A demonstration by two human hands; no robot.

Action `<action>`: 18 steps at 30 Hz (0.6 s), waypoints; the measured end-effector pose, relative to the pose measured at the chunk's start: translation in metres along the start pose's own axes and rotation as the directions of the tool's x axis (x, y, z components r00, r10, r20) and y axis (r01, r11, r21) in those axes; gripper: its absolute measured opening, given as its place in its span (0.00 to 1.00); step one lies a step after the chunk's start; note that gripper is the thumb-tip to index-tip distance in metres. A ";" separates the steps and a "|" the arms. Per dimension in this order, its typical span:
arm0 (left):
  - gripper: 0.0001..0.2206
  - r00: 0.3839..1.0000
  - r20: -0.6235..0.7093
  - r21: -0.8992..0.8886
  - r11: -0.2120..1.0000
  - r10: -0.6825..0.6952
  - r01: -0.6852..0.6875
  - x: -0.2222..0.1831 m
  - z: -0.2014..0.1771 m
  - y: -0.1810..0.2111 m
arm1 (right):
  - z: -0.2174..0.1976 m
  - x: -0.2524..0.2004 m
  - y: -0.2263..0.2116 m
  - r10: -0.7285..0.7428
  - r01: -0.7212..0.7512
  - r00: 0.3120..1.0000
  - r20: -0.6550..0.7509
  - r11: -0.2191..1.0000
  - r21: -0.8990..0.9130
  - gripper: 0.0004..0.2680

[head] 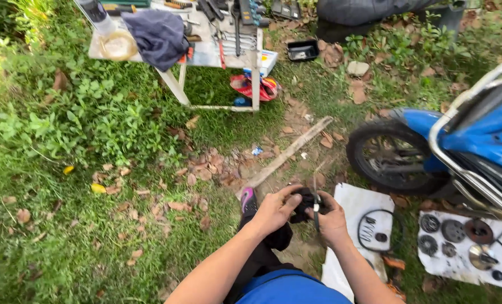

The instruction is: Preparing cleaning materials by cutting a rag with scissors and organizing tools in a tray for motorcycle maintenance.

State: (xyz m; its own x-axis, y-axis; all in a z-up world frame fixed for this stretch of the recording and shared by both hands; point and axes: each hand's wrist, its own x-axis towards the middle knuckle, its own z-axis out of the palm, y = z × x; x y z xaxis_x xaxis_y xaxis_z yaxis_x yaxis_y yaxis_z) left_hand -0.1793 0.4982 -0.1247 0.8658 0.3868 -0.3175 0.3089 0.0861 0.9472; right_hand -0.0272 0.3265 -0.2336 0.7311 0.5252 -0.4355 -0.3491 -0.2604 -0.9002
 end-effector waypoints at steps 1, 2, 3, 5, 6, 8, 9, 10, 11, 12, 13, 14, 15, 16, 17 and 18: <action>0.26 0.998 -0.066 0.116 0.993 -0.004 0.011 0.014 -0.024 0.011 | 0.008 0.029 0.010 -0.046 0.046 0.998 -0.037 0.999 -0.008 0.25; 0.29 0.991 -0.133 0.224 0.974 -0.008 0.038 0.021 -0.046 0.021 | 0.016 0.050 0.022 -0.084 0.083 0.994 -0.071 0.996 -0.021 0.26; 0.29 0.990 -0.137 0.226 0.973 -0.018 0.049 0.026 -0.080 0.048 | 0.028 0.065 0.011 -0.075 0.074 0.995 -0.065 0.997 -0.017 0.26; 0.17 0.928 -0.301 -0.101 0.975 -0.221 0.199 0.040 -0.141 0.105 | 0.042 0.094 -0.013 -0.071 0.064 0.991 -0.110 0.996 -0.070 0.25; 0.17 0.929 -0.306 -0.095 0.978 -0.209 0.188 0.043 -0.177 0.146 | 0.050 0.105 -0.035 -0.083 0.076 0.991 -0.108 0.995 -0.064 0.25; 0.12 0.861 -0.431 -0.073 0.961 -0.272 0.267 0.037 -0.236 0.220 | 0.055 0.105 -0.069 0.011 -0.094 0.981 -0.193 0.900 -0.426 0.22; 0.12 0.858 -0.423 -0.079 0.955 -0.291 0.285 0.038 -0.264 0.249 | 0.056 0.105 -0.072 0.030 -0.114 0.980 -0.197 0.896 -0.429 0.22; 0.19 0.799 -0.538 -0.081 0.960 -0.269 0.268 0.043 -0.294 0.278 | 0.057 0.114 -0.076 0.027 -0.107 0.977 -0.210 0.918 -0.381 0.21; 0.28 0.725 -0.644 -0.082 0.964 -0.244 0.252 0.048 -0.322 0.308 | 0.058 0.122 -0.080 0.024 -0.099 0.974 -0.223 0.938 -0.333 0.21; 0.28 0.731 -0.636 -0.084 0.963 -0.249 0.255 0.063 -0.360 0.313 | 0.062 0.119 -0.091 0.028 -0.107 0.972 -0.233 0.936 -0.335 0.21; 0.21 0.694 -0.715 -0.035 0.996 -0.086 0.087 0.077 -0.397 0.318 | 0.066 0.116 -0.103 0.067 -0.167 0.965 -0.255 0.904 -0.393 0.20; 0.16 0.622 -0.779 0.031 0.996 0.076 -0.084 0.092 -0.434 0.325 | 0.069 0.115 -0.116 0.099 -0.220 0.955 -0.278 0.866 -0.448 0.19; 0.16 0.628 -0.775 0.026 0.996 0.075 -0.087 0.099 -0.464 0.330 | 0.059 0.120 -0.104 0.097 -0.223 0.953 -0.287 0.865 -0.449 0.19; 0.14 0.559 -0.799 0.176 0.976 0.220 -0.132 0.106 -0.494 0.336 | 0.050 0.127 -0.091 0.089 -0.228 0.947 -0.307 0.861 -0.454 0.21; 0.17 0.481 -0.798 0.324 0.932 0.362 -0.165 0.114 -0.524 0.342 | 0.041 0.133 -0.077 0.081 -0.233 0.941 -0.327 0.857 -0.459 0.22; 0.17 0.484 -0.796 0.323 0.931 0.363 -0.168 0.117 -0.544 0.331 | 0.046 0.130 -0.091 0.080 -0.235 0.940 -0.333 0.858 -0.457 0.22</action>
State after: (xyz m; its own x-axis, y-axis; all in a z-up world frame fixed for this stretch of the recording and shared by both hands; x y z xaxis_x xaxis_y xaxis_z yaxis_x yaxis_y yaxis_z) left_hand -0.1904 1.0715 0.1761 0.2184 0.9493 0.2261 0.2691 -0.2813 0.9211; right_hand 0.0724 0.4557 -0.2080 0.8542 0.2033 -0.4785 -0.2029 -0.7170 -0.6668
